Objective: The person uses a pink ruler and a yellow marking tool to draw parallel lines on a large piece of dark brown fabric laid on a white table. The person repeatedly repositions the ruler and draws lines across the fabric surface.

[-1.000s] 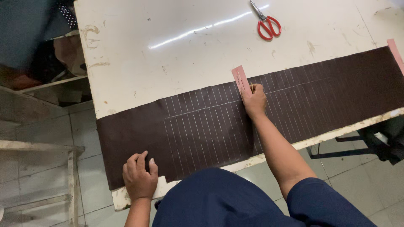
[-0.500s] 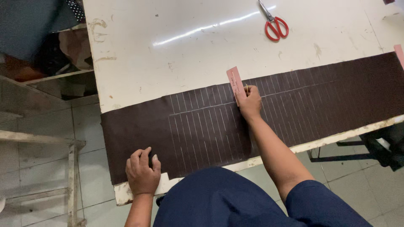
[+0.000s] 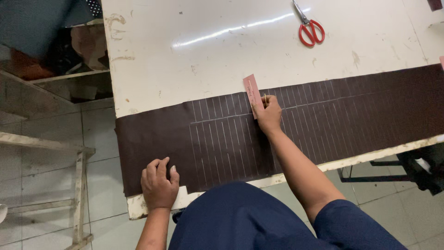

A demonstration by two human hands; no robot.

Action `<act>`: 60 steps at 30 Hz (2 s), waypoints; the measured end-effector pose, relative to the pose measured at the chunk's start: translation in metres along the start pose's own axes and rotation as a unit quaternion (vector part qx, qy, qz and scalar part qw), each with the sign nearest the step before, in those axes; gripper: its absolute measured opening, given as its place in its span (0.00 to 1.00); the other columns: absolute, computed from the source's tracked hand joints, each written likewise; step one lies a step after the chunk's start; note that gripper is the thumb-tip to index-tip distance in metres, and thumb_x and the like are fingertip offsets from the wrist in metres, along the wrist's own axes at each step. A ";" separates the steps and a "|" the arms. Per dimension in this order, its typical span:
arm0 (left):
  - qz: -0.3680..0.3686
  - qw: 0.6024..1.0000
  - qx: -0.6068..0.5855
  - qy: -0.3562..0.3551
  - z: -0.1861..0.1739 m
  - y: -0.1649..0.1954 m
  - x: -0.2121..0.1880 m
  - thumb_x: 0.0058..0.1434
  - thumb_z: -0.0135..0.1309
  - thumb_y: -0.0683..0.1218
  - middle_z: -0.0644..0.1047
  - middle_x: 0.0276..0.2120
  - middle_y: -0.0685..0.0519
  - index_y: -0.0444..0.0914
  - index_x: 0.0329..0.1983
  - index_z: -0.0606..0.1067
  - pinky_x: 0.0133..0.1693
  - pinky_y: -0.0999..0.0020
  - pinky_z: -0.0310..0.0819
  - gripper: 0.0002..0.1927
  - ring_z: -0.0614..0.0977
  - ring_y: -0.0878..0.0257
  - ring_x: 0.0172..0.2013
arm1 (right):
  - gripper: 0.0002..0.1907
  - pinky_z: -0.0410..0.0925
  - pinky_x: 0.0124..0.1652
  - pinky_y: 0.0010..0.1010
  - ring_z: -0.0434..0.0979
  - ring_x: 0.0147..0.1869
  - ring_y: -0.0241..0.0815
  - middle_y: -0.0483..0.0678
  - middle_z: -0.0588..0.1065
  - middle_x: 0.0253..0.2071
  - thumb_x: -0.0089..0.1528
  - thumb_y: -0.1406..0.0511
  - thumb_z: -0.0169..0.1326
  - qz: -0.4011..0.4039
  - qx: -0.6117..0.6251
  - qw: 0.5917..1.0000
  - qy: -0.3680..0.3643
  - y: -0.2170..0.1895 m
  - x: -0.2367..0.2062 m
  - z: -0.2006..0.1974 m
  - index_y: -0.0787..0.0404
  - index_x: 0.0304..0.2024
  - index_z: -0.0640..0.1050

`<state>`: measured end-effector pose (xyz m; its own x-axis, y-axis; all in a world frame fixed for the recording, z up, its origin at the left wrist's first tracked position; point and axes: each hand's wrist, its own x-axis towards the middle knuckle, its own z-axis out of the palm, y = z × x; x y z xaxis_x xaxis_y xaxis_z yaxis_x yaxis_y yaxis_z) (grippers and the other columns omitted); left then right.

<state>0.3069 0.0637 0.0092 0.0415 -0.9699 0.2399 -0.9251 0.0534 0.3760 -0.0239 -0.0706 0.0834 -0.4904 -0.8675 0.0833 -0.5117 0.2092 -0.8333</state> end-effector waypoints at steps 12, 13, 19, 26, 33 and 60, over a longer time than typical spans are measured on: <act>0.006 1.000 0.000 0.004 -0.001 0.002 0.000 0.63 0.53 0.51 0.73 0.49 0.51 0.41 0.53 0.79 0.52 0.55 0.72 0.17 0.75 0.54 0.47 | 0.22 0.71 0.46 0.45 0.81 0.46 0.55 0.55 0.79 0.41 0.62 0.56 0.61 -0.014 -0.104 0.994 -0.005 -0.006 -0.005 0.002 0.62 0.49 0.71; 0.007 1.000 -0.001 0.004 -0.002 0.002 0.000 0.63 0.53 0.51 0.73 0.49 0.51 0.41 0.53 0.79 0.52 0.55 0.72 0.17 0.75 0.54 0.47 | 0.22 0.71 0.46 0.45 0.81 0.46 0.56 0.55 0.79 0.42 0.62 0.56 0.61 -0.017 -0.110 0.994 -0.003 -0.006 -0.006 0.002 0.62 0.49 0.71; 0.009 1.000 -0.007 0.011 -0.002 0.004 0.001 0.64 0.53 0.51 0.73 0.49 0.51 0.41 0.53 0.78 0.52 0.56 0.72 0.17 0.75 0.54 0.46 | 0.23 0.70 0.47 0.47 0.80 0.48 0.58 0.57 0.78 0.43 0.61 0.56 0.62 -0.035 -0.127 0.991 0.002 -0.005 -0.004 0.003 0.62 0.50 0.70; 0.010 1.000 -0.004 0.009 -0.004 0.004 0.001 0.63 0.53 0.51 0.73 0.48 0.51 0.40 0.53 0.78 0.50 0.56 0.73 0.17 0.76 0.54 0.45 | 0.23 0.70 0.46 0.46 0.80 0.47 0.57 0.56 0.79 0.42 0.61 0.57 0.63 -0.031 -0.133 0.991 0.002 -0.009 -0.004 0.002 0.63 0.49 0.70; 0.017 1.000 -0.012 0.018 -0.003 0.004 0.003 0.63 0.54 0.50 0.73 0.48 0.51 0.40 0.53 0.78 0.50 0.55 0.73 0.17 0.75 0.54 0.45 | 0.20 0.74 0.43 0.34 0.83 0.42 0.43 0.51 0.80 0.38 0.58 0.58 0.64 -0.047 -0.023 0.998 -0.025 -0.019 -0.008 0.012 0.64 0.45 0.74; 0.015 0.999 -0.033 0.027 -0.006 0.006 0.003 0.61 0.55 0.50 0.74 0.48 0.51 0.40 0.52 0.78 0.51 0.54 0.72 0.17 0.76 0.53 0.47 | 0.22 0.75 0.43 0.36 0.83 0.42 0.46 0.52 0.80 0.40 0.59 0.57 0.64 -0.042 -0.016 0.995 -0.085 -0.068 -0.035 0.049 0.65 0.46 0.73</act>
<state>0.3037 0.0624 0.0173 0.0365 -0.9539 0.2980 -0.8997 0.0984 0.4253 0.0626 -0.0767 0.1101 -0.3195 -0.9460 0.0553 -0.5693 0.1450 -0.8093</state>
